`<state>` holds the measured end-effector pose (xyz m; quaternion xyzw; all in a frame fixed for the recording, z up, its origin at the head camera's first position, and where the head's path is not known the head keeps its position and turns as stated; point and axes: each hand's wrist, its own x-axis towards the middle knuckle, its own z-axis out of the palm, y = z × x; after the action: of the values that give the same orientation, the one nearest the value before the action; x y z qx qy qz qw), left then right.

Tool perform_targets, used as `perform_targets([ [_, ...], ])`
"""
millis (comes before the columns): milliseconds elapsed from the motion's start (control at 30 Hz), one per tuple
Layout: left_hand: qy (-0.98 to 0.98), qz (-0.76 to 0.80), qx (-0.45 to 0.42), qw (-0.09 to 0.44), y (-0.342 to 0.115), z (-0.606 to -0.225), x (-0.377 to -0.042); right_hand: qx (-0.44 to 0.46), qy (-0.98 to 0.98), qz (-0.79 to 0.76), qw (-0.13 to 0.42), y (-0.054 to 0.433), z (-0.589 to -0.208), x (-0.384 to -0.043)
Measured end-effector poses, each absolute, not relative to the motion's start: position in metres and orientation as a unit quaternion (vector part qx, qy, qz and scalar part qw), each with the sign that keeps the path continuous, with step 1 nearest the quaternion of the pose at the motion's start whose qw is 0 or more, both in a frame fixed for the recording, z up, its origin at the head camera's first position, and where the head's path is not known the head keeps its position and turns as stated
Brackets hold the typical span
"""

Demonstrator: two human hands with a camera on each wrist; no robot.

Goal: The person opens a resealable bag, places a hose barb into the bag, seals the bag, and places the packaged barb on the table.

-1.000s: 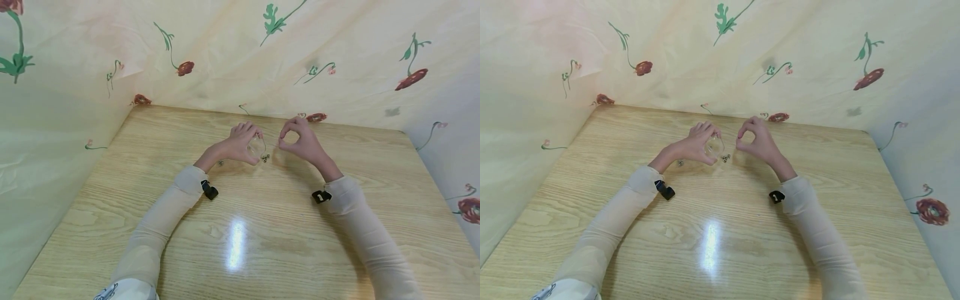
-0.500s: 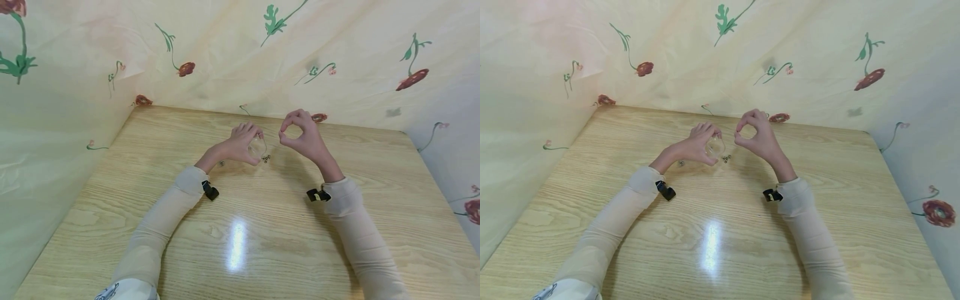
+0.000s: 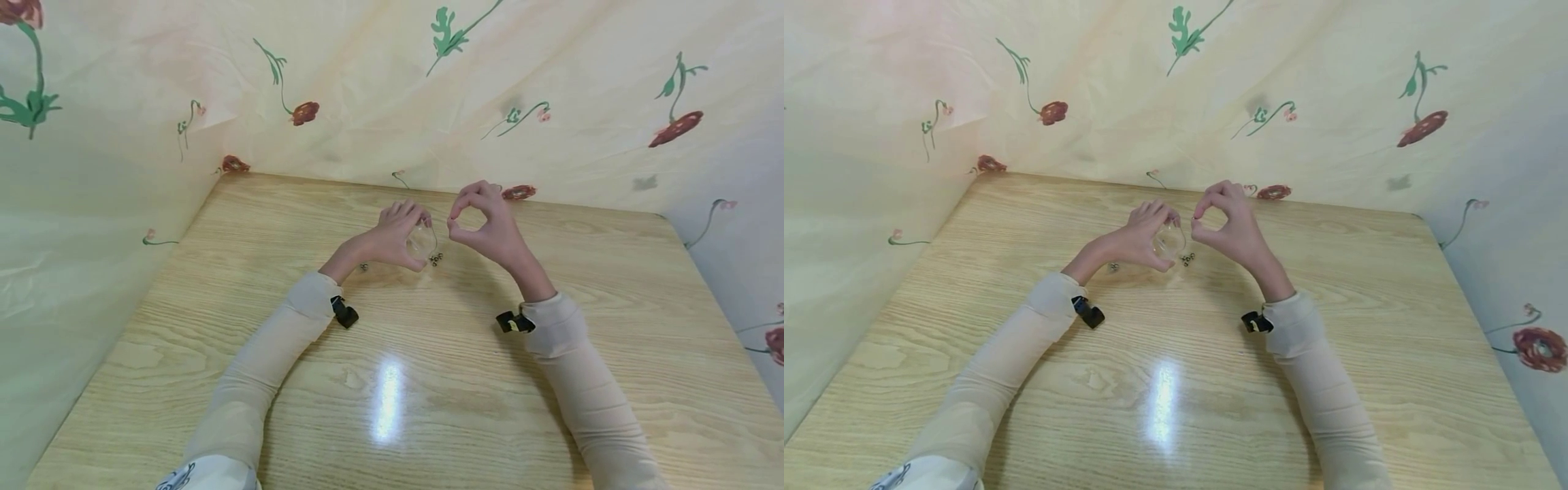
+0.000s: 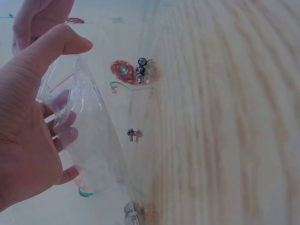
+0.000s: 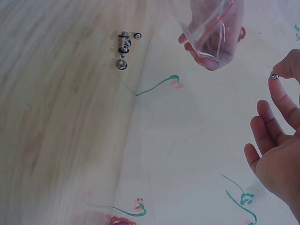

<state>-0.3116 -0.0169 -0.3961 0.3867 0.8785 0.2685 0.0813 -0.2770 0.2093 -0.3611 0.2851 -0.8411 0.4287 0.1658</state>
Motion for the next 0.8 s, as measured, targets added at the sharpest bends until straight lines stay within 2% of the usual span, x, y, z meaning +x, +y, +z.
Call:
perform_targets([
  [367, 0.878, 0.267, 0.391, 0.073, -0.016, -0.397, -0.310, 0.321, -0.837, 0.394, 0.204, 0.200, -0.372, -0.278],
  [800, 0.877, 0.267, 0.394, 0.066, -0.015, -0.399, -0.310, 0.334, -0.833, 0.396, 0.194, 0.192, -0.378, -0.276],
])
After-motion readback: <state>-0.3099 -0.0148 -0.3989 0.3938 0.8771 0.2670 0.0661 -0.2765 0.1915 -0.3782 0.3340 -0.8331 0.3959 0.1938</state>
